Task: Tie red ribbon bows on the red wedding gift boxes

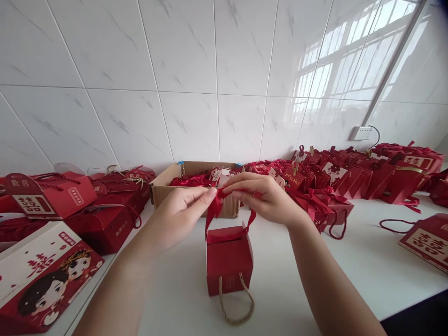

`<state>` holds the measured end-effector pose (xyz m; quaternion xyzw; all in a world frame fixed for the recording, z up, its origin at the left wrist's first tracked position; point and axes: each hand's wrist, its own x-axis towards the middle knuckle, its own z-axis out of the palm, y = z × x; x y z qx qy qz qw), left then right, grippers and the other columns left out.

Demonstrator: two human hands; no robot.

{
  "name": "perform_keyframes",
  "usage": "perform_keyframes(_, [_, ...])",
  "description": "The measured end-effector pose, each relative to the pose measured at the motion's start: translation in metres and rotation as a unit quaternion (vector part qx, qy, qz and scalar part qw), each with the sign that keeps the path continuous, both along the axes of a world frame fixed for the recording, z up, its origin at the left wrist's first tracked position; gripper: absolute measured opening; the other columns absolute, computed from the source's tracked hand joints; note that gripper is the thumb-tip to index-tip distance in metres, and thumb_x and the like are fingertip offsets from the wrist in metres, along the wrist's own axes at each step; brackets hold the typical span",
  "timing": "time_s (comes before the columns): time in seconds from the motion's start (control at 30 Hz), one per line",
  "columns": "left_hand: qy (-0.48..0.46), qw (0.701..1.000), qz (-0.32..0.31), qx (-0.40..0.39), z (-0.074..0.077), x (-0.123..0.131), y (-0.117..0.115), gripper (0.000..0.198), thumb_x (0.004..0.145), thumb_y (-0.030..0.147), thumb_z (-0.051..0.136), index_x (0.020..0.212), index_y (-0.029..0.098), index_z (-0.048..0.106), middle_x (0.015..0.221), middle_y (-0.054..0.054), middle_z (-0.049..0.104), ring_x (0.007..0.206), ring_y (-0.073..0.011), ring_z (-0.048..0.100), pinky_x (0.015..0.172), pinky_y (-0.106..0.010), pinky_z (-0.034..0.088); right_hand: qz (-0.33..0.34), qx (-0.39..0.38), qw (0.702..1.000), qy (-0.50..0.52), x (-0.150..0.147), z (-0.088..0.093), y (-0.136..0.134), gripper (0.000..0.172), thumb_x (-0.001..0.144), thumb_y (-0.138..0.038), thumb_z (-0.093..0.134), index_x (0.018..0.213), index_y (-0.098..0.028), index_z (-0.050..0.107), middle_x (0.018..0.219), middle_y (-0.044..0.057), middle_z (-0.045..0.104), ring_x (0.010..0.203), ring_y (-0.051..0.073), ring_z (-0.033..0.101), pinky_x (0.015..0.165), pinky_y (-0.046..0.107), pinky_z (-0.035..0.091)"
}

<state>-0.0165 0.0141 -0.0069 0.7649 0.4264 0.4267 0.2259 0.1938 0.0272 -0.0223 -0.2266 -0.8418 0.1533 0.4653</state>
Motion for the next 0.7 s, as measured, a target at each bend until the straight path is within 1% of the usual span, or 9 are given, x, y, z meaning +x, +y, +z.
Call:
perform_keyframes(0.07, [0.072, 0.996, 0.026, 0.042, 0.004, -0.004, -0.009, 0.029, 0.082, 0.045, 0.054, 0.073, 0.024, 0.072, 0.07, 0.0, 0.069, 0.072, -0.0211, 0.063, 0.063, -0.027, 0.048, -0.004, -0.062, 0.996, 0.057, 0.005, 0.0, -0.001, 0.022, 0.09, -0.027, 0.053, 0.101, -0.024, 0.071, 0.106, 0.005, 0.067, 0.105, 0.02, 0.058, 0.089, 0.035, 0.047])
perform_keyframes(0.1, [0.108, 0.991, 0.046, 0.066, 0.007, -0.007, -0.013, 0.029, 0.083, 0.044, 0.053, 0.074, 0.025, 0.072, 0.071, 0.0, 0.069, 0.07, -0.0207, 0.063, 0.061, -0.026, 0.047, -0.022, -0.103, 0.991, 0.082, 0.008, -0.001, -0.002, 0.023, 0.089, -0.03, 0.053, 0.101, -0.023, 0.071, 0.102, 0.004, 0.069, 0.101, 0.02, 0.06, 0.084, 0.034, 0.048])
perform_keyframes(0.17, [0.163, 0.978, 0.086, 0.096, 0.012, -0.011, -0.018, 0.025, 0.081, 0.044, 0.055, 0.075, 0.026, 0.072, 0.069, 0.0, 0.069, 0.062, -0.0197, 0.06, 0.056, -0.026, 0.044, -0.071, -0.18, 0.975, 0.11, 0.014, -0.005, -0.007, 0.026, 0.088, -0.037, 0.054, 0.1, -0.021, 0.071, 0.086, 0.004, 0.069, 0.082, 0.018, 0.061, 0.069, 0.03, 0.048])
perform_keyframes(0.23, [0.212, 0.966, 0.116, 0.094, 0.014, -0.017, -0.02, 0.021, 0.077, 0.043, 0.059, 0.071, 0.028, 0.072, 0.064, 0.001, 0.068, 0.054, -0.0186, 0.057, 0.05, -0.027, 0.041, -0.127, -0.224, 0.96, 0.109, 0.02, -0.012, -0.013, 0.031, 0.086, -0.043, 0.055, 0.094, -0.018, 0.072, 0.072, 0.003, 0.066, 0.066, 0.015, 0.057, 0.056, 0.027, 0.042])
perform_keyframes(0.33, [0.267, 0.952, 0.142, 0.056, 0.009, -0.032, -0.016, 0.02, 0.074, 0.044, 0.06, 0.065, 0.028, 0.07, 0.059, 0.001, 0.066, 0.045, -0.0174, 0.053, 0.043, -0.027, 0.035, -0.212, -0.234, 0.946, 0.073, 0.032, -0.025, -0.024, 0.035, 0.085, -0.047, 0.054, 0.083, -0.016, 0.07, 0.064, 0.003, 0.062, 0.056, 0.013, 0.049, 0.049, 0.025, 0.035])
perform_keyframes(0.4, [0.29, 0.945, 0.147, 0.03, -0.002, -0.047, -0.011, 0.02, 0.075, 0.041, 0.059, 0.065, 0.027, 0.069, 0.063, -0.001, 0.068, 0.048, -0.0182, 0.056, 0.043, -0.027, 0.034, -0.271, -0.24, 0.931, 0.038, 0.042, -0.038, -0.031, 0.035, 0.084, -0.047, 0.052, 0.076, -0.016, 0.066, 0.061, 0.003, 0.059, 0.051, 0.013, 0.045, 0.046, 0.025, 0.031])
perform_keyframes(0.5, [0.322, 0.936, 0.144, -0.001, -0.028, -0.073, -0.007, 0.019, 0.074, 0.034, 0.058, 0.062, 0.025, 0.069, 0.065, -0.004, 0.068, 0.062, -0.0229, 0.061, 0.051, -0.028, 0.038, -0.339, -0.262, 0.903, -0.023, 0.059, -0.065, -0.037, 0.031, 0.082, -0.042, 0.05, 0.067, -0.017, 0.06, 0.058, 0.002, 0.056, 0.047, 0.013, 0.041, 0.044, 0.026, 0.029])
perform_keyframes(0.63, [0.353, 0.927, 0.103, -0.074, -0.067, -0.089, -0.01, 0.022, 0.074, 0.029, 0.054, 0.057, 0.024, 0.067, 0.065, -0.006, 0.067, 0.071, -0.0255, 0.061, 0.061, -0.03, 0.04, -0.34, -0.348, 0.869, -0.093, 0.072, -0.106, -0.042, 0.024, 0.079, -0.033, 0.047, 0.064, -0.018, 0.059, 0.059, 0.002, 0.058, 0.054, 0.016, 0.051, 0.05, 0.026, 0.034])
perform_keyframes(0.7, [0.348, 0.928, 0.087, -0.099, -0.08, -0.087, -0.014, 0.022, 0.075, 0.029, 0.052, 0.059, 0.023, 0.067, 0.069, -0.007, 0.068, 0.077, -0.026, 0.061, 0.065, -0.03, 0.041, -0.334, -0.376, 0.858, -0.104, 0.071, -0.12, -0.043, 0.023, 0.077, -0.031, 0.045, 0.064, -0.019, 0.059, 0.061, 0.002, 0.058, 0.056, 0.017, 0.054, 0.052, 0.026, 0.037])
